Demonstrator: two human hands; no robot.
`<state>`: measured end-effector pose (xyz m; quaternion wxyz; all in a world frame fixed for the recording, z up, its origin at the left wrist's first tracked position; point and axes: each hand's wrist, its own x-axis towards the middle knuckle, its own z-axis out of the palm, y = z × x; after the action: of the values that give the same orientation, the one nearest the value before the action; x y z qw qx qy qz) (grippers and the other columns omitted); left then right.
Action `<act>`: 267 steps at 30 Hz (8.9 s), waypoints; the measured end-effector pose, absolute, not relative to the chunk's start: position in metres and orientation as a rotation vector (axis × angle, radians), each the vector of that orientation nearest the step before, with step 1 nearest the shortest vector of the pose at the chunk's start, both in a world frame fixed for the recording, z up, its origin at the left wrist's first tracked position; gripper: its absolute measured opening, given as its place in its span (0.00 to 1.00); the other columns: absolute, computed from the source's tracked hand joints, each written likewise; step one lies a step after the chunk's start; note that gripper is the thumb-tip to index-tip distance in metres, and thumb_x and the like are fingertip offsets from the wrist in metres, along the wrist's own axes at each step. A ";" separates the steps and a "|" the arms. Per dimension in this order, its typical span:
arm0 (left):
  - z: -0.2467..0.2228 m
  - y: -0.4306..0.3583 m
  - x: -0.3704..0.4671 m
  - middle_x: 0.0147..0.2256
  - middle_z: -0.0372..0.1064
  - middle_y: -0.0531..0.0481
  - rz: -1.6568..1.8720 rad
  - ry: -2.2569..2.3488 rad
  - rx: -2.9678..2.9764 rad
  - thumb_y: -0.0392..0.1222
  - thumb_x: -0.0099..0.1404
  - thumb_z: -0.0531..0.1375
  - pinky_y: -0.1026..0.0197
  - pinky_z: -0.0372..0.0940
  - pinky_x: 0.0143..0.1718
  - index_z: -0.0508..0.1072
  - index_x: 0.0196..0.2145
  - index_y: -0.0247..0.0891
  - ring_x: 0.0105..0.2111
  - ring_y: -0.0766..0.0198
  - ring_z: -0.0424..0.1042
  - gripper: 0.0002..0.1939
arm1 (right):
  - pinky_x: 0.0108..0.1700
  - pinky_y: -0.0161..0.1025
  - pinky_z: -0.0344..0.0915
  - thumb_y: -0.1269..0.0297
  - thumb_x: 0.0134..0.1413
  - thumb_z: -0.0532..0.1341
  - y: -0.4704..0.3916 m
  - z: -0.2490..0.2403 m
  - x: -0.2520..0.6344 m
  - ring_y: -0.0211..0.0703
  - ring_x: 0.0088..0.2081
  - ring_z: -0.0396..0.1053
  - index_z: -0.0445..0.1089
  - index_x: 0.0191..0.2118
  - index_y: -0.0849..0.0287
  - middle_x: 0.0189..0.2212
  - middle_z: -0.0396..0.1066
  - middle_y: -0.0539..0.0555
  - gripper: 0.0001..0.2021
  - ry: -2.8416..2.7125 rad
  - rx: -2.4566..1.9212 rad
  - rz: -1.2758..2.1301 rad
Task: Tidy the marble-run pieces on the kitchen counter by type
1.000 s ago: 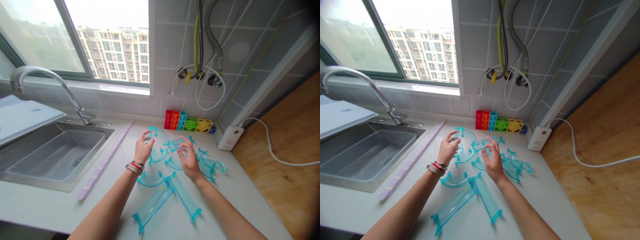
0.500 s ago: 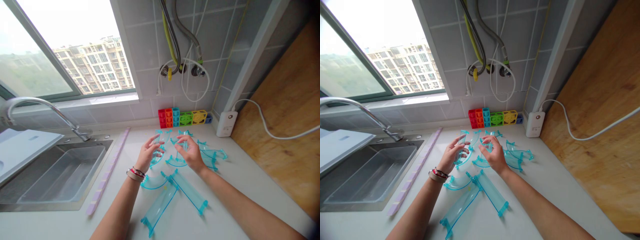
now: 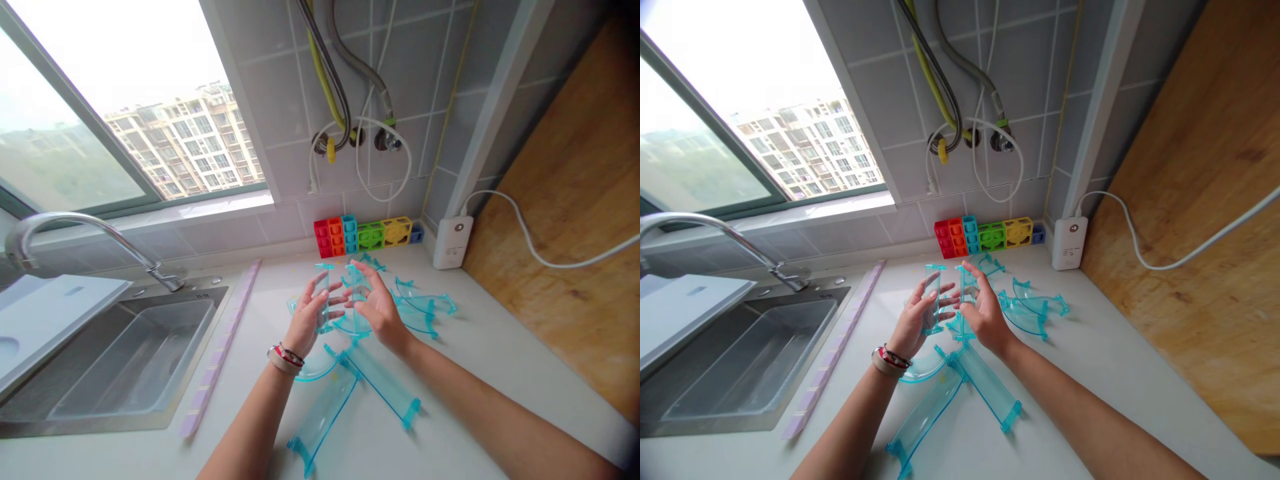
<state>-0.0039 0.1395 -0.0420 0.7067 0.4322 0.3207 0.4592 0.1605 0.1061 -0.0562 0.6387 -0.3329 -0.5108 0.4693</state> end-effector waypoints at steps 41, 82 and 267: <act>-0.053 0.121 0.015 0.47 0.74 0.47 1.066 0.842 0.997 0.53 0.63 0.68 0.67 0.71 0.33 0.70 0.60 0.47 0.38 0.65 0.75 0.30 | 0.73 0.62 0.39 0.72 0.57 0.59 0.109 -0.071 0.157 0.53 0.75 0.37 0.47 0.73 0.46 0.74 0.43 0.47 0.41 -1.497 -0.887 0.798; -0.045 0.126 0.008 0.42 0.71 0.47 1.286 0.903 1.288 0.54 0.68 0.61 0.66 0.69 0.25 0.62 0.59 0.43 0.28 0.67 0.72 0.26 | 0.42 0.40 0.72 0.44 0.62 0.61 0.113 -0.068 0.160 0.47 0.46 0.71 0.62 0.65 0.53 0.53 0.69 0.58 0.31 -1.231 -1.065 0.897; -0.066 0.154 -0.006 0.29 0.78 0.47 1.276 0.993 1.471 0.48 0.66 0.58 0.64 0.68 0.25 0.75 0.32 0.36 0.21 0.66 0.73 0.13 | 0.32 0.39 0.59 0.58 0.50 0.66 -0.042 -0.064 0.206 0.47 0.28 0.65 0.64 0.29 0.52 0.25 0.67 0.48 0.10 -1.757 -1.994 0.384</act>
<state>-0.0056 0.1544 -0.0659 0.4598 0.5976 0.4033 0.5184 0.2058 -0.0416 -0.0641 0.2261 -0.7233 -0.6373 0.1394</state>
